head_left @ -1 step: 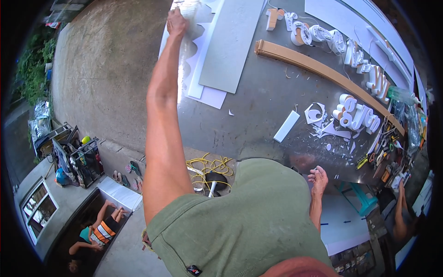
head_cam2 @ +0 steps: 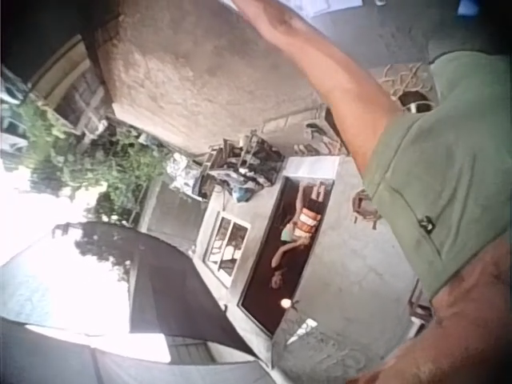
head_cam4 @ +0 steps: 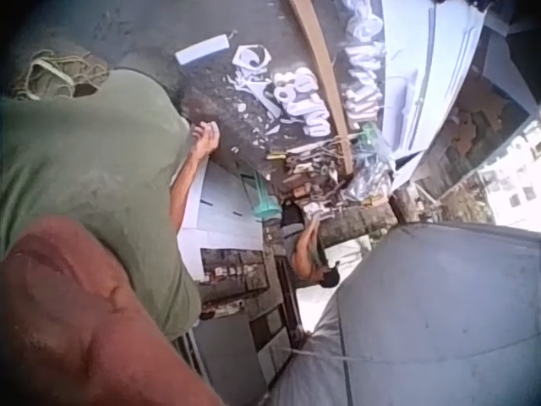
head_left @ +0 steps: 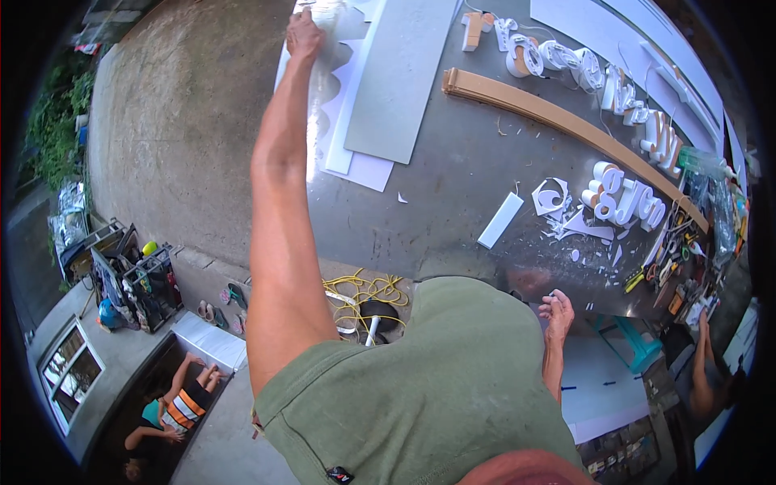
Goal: Assembling and cleaning 3D sign letters at a work table in a sign shop.
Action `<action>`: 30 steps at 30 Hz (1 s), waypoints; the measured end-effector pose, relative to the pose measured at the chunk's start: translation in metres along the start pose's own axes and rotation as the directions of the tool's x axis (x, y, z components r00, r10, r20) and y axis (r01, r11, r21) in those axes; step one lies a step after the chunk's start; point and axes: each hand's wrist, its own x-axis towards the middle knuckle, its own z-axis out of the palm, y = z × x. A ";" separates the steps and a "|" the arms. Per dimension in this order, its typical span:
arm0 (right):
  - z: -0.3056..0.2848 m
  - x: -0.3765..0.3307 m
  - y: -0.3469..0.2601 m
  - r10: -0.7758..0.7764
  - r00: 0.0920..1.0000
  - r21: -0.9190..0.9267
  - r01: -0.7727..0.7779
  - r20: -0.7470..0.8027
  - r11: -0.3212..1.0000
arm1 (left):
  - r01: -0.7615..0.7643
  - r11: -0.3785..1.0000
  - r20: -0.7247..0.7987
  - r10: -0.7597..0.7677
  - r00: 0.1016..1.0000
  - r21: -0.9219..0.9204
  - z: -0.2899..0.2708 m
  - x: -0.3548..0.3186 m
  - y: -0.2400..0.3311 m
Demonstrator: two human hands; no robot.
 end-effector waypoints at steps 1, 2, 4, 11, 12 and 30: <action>0.001 -0.006 0.000 0.009 1.000 -0.021 -0.009 -0.003 1.000 | -0.070 0.997 0.055 0.069 0.996 0.031 0.004 0.013 -0.003; 0.003 -0.007 -0.002 0.020 0.999 -0.009 -0.020 -0.026 1.000 | -0.125 0.986 0.043 0.121 0.992 0.106 0.005 0.022 -0.018; 0.012 -0.007 -0.006 -0.017 0.999 -0.086 0.020 0.040 0.996 | -0.191 0.942 0.132 0.160 0.978 0.276 0.007 0.037 -0.037; 0.052 -0.005 -0.061 -0.100 0.994 -0.264 0.106 0.038 0.959 | -0.110 0.928 0.156 0.057 0.986 0.357 0.021 0.052 -0.006; 0.062 -0.003 -0.076 -0.126 0.990 -0.336 0.140 0.064 0.931 | -0.108 0.927 0.123 0.067 0.990 0.360 0.026 0.056 -0.014; 0.167 0.046 -0.106 -0.628 0.295 -0.559 0.784 0.720 -0.271 | -0.133 0.796 0.121 0.250 0.961 -0.590 -0.055 -0.224 0.197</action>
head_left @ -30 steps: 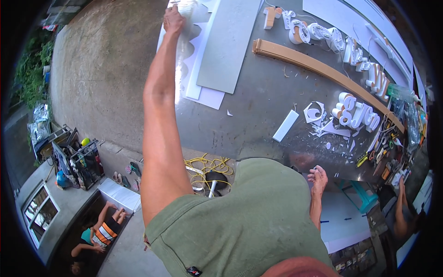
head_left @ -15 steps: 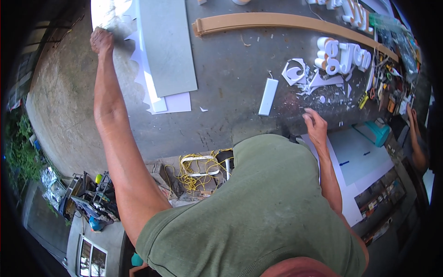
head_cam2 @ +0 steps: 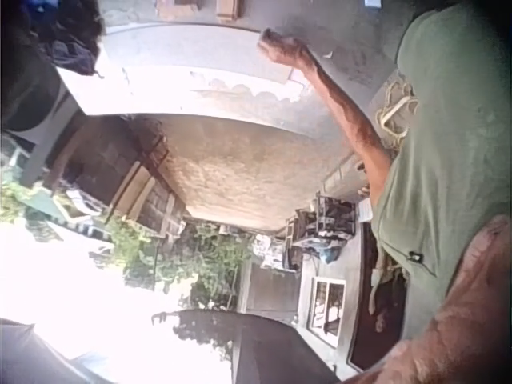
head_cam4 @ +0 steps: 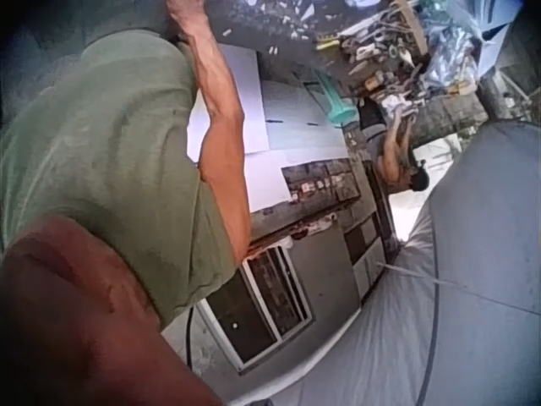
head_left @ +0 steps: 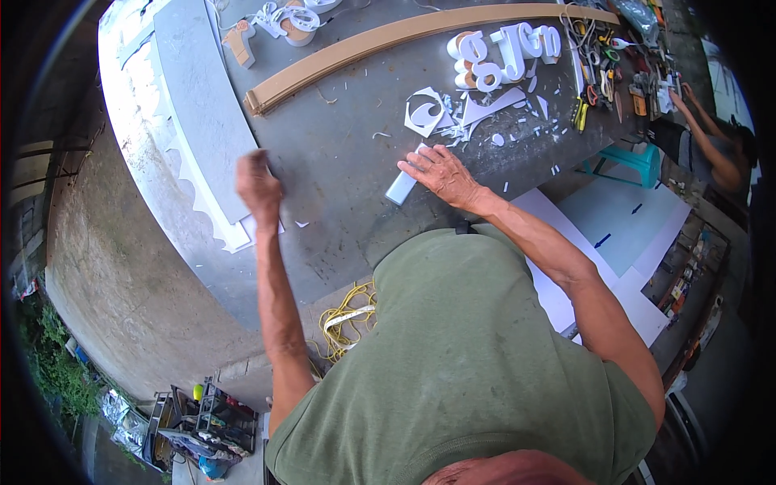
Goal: Assembling and cleaning 3D sign letters at a work table in a sign shop.
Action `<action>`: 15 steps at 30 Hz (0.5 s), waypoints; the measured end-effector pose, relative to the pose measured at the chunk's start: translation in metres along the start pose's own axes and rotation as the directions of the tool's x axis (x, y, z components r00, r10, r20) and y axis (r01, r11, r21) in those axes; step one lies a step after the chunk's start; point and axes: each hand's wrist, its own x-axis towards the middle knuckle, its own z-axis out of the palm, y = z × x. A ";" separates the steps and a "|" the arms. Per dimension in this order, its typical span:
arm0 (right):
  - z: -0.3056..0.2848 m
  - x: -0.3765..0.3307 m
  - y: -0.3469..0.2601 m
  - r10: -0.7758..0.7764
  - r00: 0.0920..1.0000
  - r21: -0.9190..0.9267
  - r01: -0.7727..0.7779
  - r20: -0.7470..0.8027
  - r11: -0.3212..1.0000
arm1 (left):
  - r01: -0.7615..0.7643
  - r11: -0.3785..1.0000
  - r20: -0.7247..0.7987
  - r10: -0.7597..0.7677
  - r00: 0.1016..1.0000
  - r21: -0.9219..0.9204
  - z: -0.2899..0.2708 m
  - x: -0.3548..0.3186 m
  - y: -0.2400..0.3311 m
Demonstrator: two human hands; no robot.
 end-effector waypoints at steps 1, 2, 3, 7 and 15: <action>-0.001 -0.002 0.001 -0.003 1.000 -0.007 0.003 -0.012 1.000 | -0.019 0.999 0.075 0.022 0.997 -0.047 0.012 -0.016 0.020; 0.000 -0.006 0.002 0.082 0.997 0.073 -0.082 0.009 0.994 | -0.026 0.999 0.159 0.031 0.987 -0.031 0.023 -0.028 0.038; 0.000 -0.009 0.003 0.153 0.988 0.154 -0.157 0.037 0.975 | -0.046 0.999 0.161 0.050 0.986 -0.027 0.037 -0.043 0.043; -0.009 -0.023 0.015 0.181 0.975 0.236 -0.208 0.128 0.949 | 0.192 0.960 0.190 -0.153 0.970 -0.203 0.072 -0.060 0.102; -0.013 -0.119 0.083 0.693 0.717 0.602 -0.524 -0.071 0.603 | 0.164 0.933 0.283 -0.071 0.956 -0.320 0.141 -0.023 0.198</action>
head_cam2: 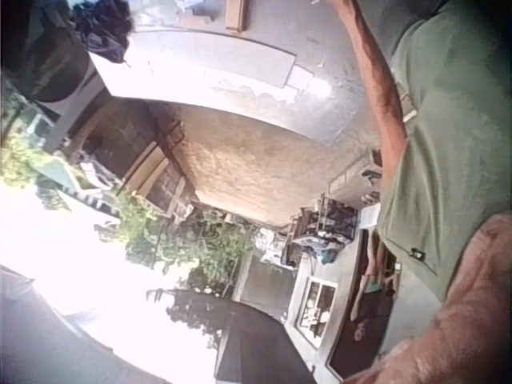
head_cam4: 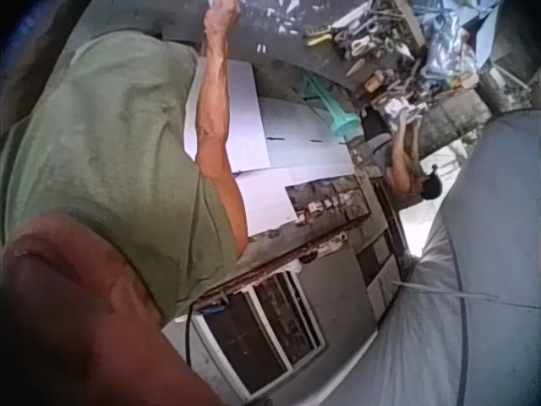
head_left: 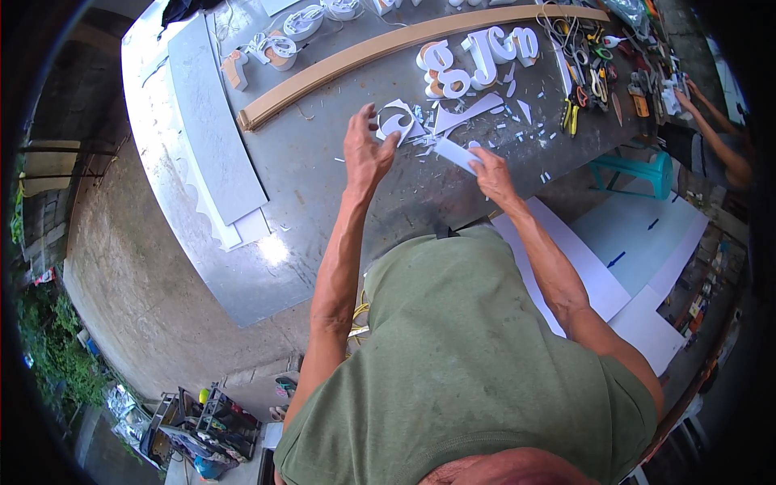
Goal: Assembling and cleaning 3D sign letters at a work table in a sign shop.
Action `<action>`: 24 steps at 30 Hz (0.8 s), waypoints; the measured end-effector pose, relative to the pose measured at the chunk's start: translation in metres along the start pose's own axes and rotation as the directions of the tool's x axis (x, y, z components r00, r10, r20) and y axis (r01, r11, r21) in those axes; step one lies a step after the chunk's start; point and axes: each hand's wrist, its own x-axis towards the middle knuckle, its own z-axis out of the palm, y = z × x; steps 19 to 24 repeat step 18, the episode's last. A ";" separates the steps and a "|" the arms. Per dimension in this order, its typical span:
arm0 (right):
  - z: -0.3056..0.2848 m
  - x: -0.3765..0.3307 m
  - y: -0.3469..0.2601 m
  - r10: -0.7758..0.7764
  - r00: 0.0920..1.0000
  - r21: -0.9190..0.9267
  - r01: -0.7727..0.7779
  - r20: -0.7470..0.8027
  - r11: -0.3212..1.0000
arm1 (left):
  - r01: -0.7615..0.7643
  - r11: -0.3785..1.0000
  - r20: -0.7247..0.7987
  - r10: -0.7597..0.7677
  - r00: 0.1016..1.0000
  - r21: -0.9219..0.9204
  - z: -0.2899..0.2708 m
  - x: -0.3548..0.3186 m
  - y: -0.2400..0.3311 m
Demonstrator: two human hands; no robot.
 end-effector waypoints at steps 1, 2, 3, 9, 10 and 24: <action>-0.012 0.002 0.014 -0.120 0.991 -0.076 0.115 -0.057 0.990 | -0.006 0.999 0.044 0.004 0.999 0.042 0.013 0.008 0.005; -0.021 0.006 0.027 -0.132 0.990 -0.065 0.128 -0.055 0.990 | -0.011 0.996 0.087 0.004 0.996 0.086 0.026 0.017 0.011; -0.031 0.011 0.037 -0.184 0.971 -0.219 0.148 -0.150 0.964 | -0.009 0.995 0.076 0.001 0.997 0.098 0.042 0.026 0.010; -0.053 0.093 0.060 0.050 0.956 0.020 -0.046 -0.290 0.999 | 0.130 0.935 -0.134 -0.090 0.987 0.330 0.118 0.068 0.037; -0.053 0.107 0.057 0.078 0.944 -0.009 -0.085 -0.319 0.996 | 0.134 0.927 -0.144 -0.088 0.986 0.350 0.126 0.072 0.045; -0.051 0.180 0.059 0.166 0.970 -0.166 -0.196 -0.179 0.967 | 0.397 0.836 -0.235 -0.328 0.915 0.378 0.161 0.095 0.066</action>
